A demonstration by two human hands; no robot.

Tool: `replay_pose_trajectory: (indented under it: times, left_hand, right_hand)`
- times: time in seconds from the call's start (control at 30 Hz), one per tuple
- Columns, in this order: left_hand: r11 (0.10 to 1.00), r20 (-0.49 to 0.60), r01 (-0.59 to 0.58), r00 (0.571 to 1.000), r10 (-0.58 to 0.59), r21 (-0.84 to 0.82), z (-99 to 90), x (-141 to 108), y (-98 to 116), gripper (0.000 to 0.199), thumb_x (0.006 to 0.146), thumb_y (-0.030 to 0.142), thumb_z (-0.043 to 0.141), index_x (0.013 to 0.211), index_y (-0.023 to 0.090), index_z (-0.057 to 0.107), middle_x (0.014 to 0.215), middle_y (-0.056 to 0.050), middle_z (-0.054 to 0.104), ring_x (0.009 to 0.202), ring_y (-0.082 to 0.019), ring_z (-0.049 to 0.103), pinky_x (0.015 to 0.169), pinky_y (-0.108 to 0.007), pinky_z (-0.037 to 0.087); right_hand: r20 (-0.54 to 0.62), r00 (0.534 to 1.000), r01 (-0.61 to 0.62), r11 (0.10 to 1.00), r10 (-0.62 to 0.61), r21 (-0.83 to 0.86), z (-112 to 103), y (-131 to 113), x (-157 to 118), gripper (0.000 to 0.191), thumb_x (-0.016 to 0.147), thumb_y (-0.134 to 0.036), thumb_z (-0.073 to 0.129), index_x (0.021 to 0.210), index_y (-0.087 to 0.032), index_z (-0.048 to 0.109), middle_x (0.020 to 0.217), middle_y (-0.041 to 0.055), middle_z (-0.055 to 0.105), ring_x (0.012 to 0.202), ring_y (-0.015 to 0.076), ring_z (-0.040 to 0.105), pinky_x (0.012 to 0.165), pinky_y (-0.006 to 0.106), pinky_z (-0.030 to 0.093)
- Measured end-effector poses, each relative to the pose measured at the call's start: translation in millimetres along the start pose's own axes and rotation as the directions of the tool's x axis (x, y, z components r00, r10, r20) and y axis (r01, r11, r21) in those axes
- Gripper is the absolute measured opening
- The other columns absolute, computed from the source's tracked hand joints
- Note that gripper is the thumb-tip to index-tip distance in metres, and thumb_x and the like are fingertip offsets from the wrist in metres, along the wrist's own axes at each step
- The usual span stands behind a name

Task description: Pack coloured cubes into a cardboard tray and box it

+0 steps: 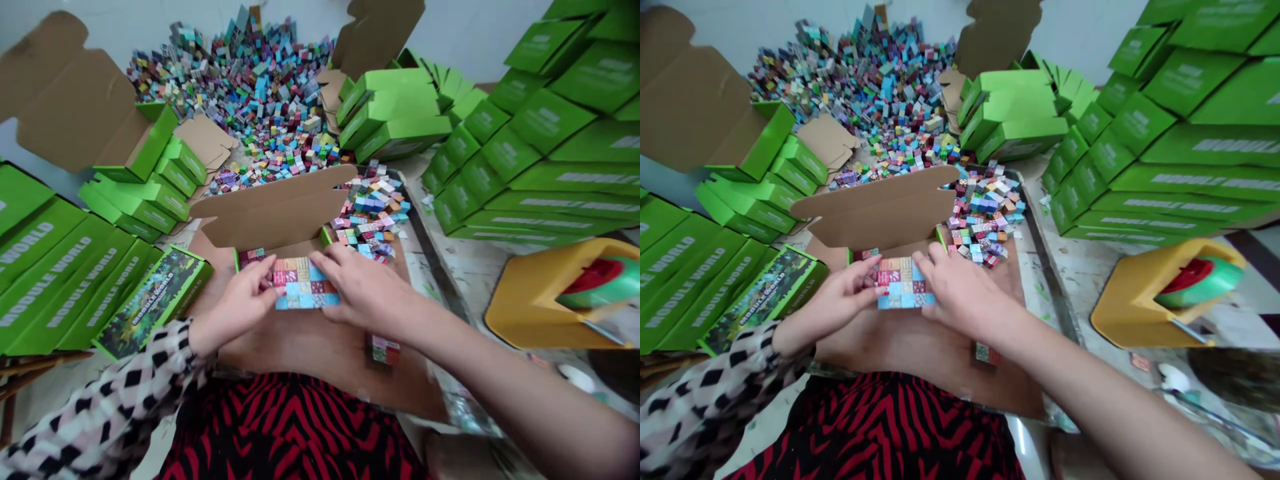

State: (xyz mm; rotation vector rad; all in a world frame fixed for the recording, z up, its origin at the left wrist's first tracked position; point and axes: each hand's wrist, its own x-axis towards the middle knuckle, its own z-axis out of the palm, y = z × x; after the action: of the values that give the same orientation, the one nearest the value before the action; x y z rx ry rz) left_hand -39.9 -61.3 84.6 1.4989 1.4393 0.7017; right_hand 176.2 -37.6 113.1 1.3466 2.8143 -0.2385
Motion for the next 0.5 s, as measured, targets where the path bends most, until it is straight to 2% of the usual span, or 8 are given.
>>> replay_pose_trajectory:
  times: [0.13, 0.23, 0.33, 0.5]
  left_hand:
    - [0.976, -0.001, 0.201, 0.979, -0.202, -0.085, -6.5, 41.8, 16.0, 0.058, 0.072, 0.004, 0.052, 0.129, 0.011, 0.050, 0.087, -0.003, 0.062, 0.064, -0.010, 0.054, 0.062, -0.023, 0.048]
    - [0.938, 0.021, 0.323, 0.946, -0.323, -0.127, -7.5, 57.0, 20.2, 0.053, 0.072, -0.002, 0.046, 0.124, 0.008, 0.054, 0.080, -0.001, 0.059, 0.058, -0.007, 0.051, 0.059, -0.019, 0.046]
    - [0.925, 0.058, 0.360, 0.933, -0.356, -0.123, -7.5, 61.1, 18.2, 0.043, 0.075, 0.000, 0.046, 0.116, 0.007, 0.058, 0.079, -0.002, 0.059, 0.060, -0.008, 0.052, 0.062, -0.022, 0.049]
    - [0.901, 0.063, 0.407, 0.913, -0.402, -0.149, -8.1, 62.3, 13.8, 0.039, 0.075, 0.002, 0.050, 0.112, 0.011, 0.061, 0.086, -0.005, 0.062, 0.063, -0.010, 0.056, 0.067, -0.024, 0.051]
  right_hand:
    - [0.026, 0.999, 0.031, 0.993, -0.028, -0.116, -11.5, 15.4, 41.5, 0.067, 0.068, -0.032, 0.068, 0.129, -0.011, 0.048, 0.113, 0.0143, 0.052, 0.086, 0.0247, 0.058, 0.069, 0.033, 0.043]
    - [0.082, 0.996, 0.034, 0.990, -0.022, -0.139, -8.0, 20.3, 60.7, 0.069, 0.067, -0.034, 0.070, 0.129, -0.013, 0.048, 0.116, 0.0137, 0.052, 0.084, 0.0242, 0.059, 0.066, 0.032, 0.043]
    - [0.109, 0.994, 0.049, 0.986, -0.032, -0.157, -1.4, 21.6, 69.5, 0.069, 0.066, -0.032, 0.070, 0.129, -0.014, 0.049, 0.117, 0.0130, 0.053, 0.086, 0.0254, 0.060, 0.064, 0.032, 0.042]
    - [0.130, 0.990, 0.068, 0.983, -0.046, -0.169, 7.8, 24.5, 76.7, 0.071, 0.064, -0.032, 0.069, 0.130, -0.013, 0.049, 0.118, 0.0137, 0.054, 0.086, 0.0259, 0.061, 0.065, 0.032, 0.044]
